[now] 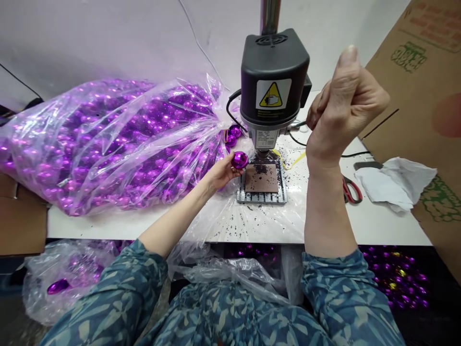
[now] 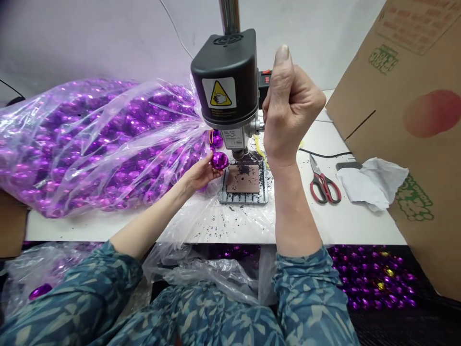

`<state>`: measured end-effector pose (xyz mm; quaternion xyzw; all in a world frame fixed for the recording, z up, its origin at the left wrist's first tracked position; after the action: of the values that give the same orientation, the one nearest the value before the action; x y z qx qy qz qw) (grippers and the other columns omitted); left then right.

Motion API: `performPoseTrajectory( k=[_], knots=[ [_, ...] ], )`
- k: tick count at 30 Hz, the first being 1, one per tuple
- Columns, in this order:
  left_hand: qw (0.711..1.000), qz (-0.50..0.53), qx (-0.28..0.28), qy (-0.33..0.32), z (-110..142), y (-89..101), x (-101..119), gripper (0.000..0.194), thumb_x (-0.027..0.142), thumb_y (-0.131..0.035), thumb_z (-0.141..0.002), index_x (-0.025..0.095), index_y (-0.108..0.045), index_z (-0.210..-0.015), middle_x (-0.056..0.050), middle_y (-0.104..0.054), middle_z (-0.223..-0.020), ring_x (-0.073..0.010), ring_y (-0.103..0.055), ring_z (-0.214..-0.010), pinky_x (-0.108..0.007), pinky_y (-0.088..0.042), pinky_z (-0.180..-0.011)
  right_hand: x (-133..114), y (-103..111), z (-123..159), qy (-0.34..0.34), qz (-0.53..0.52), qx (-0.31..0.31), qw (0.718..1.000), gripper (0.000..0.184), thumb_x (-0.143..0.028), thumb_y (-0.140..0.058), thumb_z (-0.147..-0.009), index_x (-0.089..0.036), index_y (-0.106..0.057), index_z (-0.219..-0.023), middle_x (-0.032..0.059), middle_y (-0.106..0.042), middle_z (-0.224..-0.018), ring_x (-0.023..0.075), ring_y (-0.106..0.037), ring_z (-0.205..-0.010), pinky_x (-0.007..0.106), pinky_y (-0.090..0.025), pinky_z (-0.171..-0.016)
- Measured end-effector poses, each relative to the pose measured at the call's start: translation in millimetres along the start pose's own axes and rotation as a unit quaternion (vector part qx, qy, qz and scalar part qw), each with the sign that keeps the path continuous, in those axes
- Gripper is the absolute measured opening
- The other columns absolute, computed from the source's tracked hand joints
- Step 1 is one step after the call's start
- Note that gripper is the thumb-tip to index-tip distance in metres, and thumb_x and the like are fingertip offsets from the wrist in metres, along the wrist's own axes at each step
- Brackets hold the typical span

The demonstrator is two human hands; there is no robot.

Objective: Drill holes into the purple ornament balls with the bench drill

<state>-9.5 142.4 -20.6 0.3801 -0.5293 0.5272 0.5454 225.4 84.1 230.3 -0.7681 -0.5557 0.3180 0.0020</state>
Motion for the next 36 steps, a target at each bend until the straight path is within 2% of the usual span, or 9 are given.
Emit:
performPoseTrajectory(
  k=[3,5,10,15,23,27,31,33,36],
  knots=[
    [0.999,0.039,-0.02,0.016,12,-7.1,-6,0.047,0.054,-0.088,-0.084,0.019,-0.073,-0.111,-0.011,-0.08,-0.109,-0.0183,-0.074,-0.084,-0.034,-0.063,-0.075,-1,1,0,0.017,-0.017,0.011,1.0,0.07,-0.085,-0.048,-0.086,-0.028,-0.028,-0.051,-0.0066,-0.023,-0.043,0.0091,-0.027,-0.04,0.036,-0.031,-0.05],
    [0.999,0.036,-0.026,0.017,15,-11.7,-10,0.05,0.05,-0.092,-0.079,0.019,-0.073,-0.113,-0.01,-0.081,-0.11,-0.0157,-0.073,-0.078,-0.03,-0.06,-0.07,0,2,0,0.021,-0.029,0.011,0.999,0.069,-0.083,-0.051,-0.086,-0.028,-0.029,-0.05,-0.0071,-0.023,-0.042,0.0084,-0.026,-0.038,0.036,-0.03,-0.048],
    [0.999,-0.02,-0.004,-0.031,12,-18.6,-13,0.051,0.046,-0.094,-0.078,0.017,-0.073,-0.114,-0.009,-0.081,-0.109,-0.0157,-0.073,-0.085,-0.025,-0.058,-0.069,-1,2,2,0.006,0.001,0.002,1.0,0.071,-0.087,-0.045,-0.085,-0.026,-0.028,-0.052,-0.0075,-0.026,-0.043,0.0062,-0.027,-0.036,0.033,-0.029,-0.045],
    [0.996,-0.065,-0.022,-0.055,6,-30.0,-21,0.053,0.038,-0.094,-0.078,0.02,-0.074,-0.124,-0.01,-0.081,-0.115,-0.0186,-0.074,-0.093,-0.029,-0.061,-0.073,-6,4,4,0.016,-0.044,0.005,0.999,0.066,-0.075,-0.061,-0.084,-0.025,-0.033,-0.05,-0.0068,-0.03,-0.043,0.0068,-0.027,-0.035,0.035,-0.025,-0.043],
    [0.989,-0.125,-0.023,-0.075,-2,-39.2,-26,0.059,0.031,-0.091,-0.081,0.014,-0.069,-0.133,-0.012,-0.079,-0.121,-0.0196,-0.075,-0.101,-0.037,-0.061,-0.097,-9,4,6,0.024,-0.03,0.001,0.999,0.066,-0.076,-0.057,-0.085,-0.025,-0.032,-0.051,-0.0046,-0.03,-0.043,0.0098,-0.026,-0.036,0.037,-0.028,-0.044],
    [0.97,-0.219,-0.017,-0.106,2,-47.6,-20,0.062,0.031,-0.092,-0.08,0.015,-0.068,-0.135,-0.011,-0.077,-0.118,-0.0194,-0.073,-0.092,-0.037,-0.063,-0.087,-7,3,7,0.025,-0.023,-0.005,0.999,0.066,-0.074,-0.055,-0.088,-0.025,-0.031,-0.052,-0.0041,-0.03,-0.044,0.0105,-0.028,-0.037,0.037,-0.029,-0.044],
    [0.939,-0.304,0.005,-0.159,10,-57.2,-10,0.06,0.03,-0.093,-0.079,0.018,-0.069,-0.132,-0.01,-0.074,-0.124,-0.0208,-0.072,-0.097,-0.036,-0.063,-0.087,-6,3,7,0.012,0.032,-0.014,0.999,0.067,-0.082,-0.041,-0.089,-0.026,-0.028,-0.055,-0.0039,-0.03,-0.045,0.01,-0.028,-0.038,0.036,-0.031,-0.045],
    [0.94,-0.305,0.002,-0.156,11,-60.9,-11,0.058,0.028,-0.091,-0.083,0.019,-0.067,-0.135,-0.011,-0.073,-0.126,-0.0216,-0.073,-0.101,-0.037,-0.064,-0.089,-5,3,7,0.0,0.043,-0.02,0.999,0.068,-0.086,-0.039,-0.087,-0.027,-0.028,-0.054,-0.004,-0.03,-0.045,0.01,-0.029,-0.039,0.036,-0.032,-0.046],
    [0.947,-0.287,-0.006,-0.145,11,-63.4,-15,0.059,0.028,-0.089,-0.085,0.017,-0.065,-0.137,-0.013,-0.073,-0.129,-0.0226,-0.074,-0.105,-0.038,-0.065,-0.091,-6,4,7,-0.004,0.011,-0.026,1.0,0.068,-0.084,-0.048,-0.086,-0.027,-0.031,-0.053,-0.0047,-0.03,-0.045,0.01,-0.029,-0.039,0.036,-0.032,-0.046]
  ],
)
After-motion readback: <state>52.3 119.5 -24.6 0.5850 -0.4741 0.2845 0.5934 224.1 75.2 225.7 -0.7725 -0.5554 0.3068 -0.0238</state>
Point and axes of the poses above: each hand's wrist, its own z-axis away from the middle knuckle, its own y-axis out of the back of the hand, x = y × z, the point moved 9 cm from there along -z, towards the middle knuckle
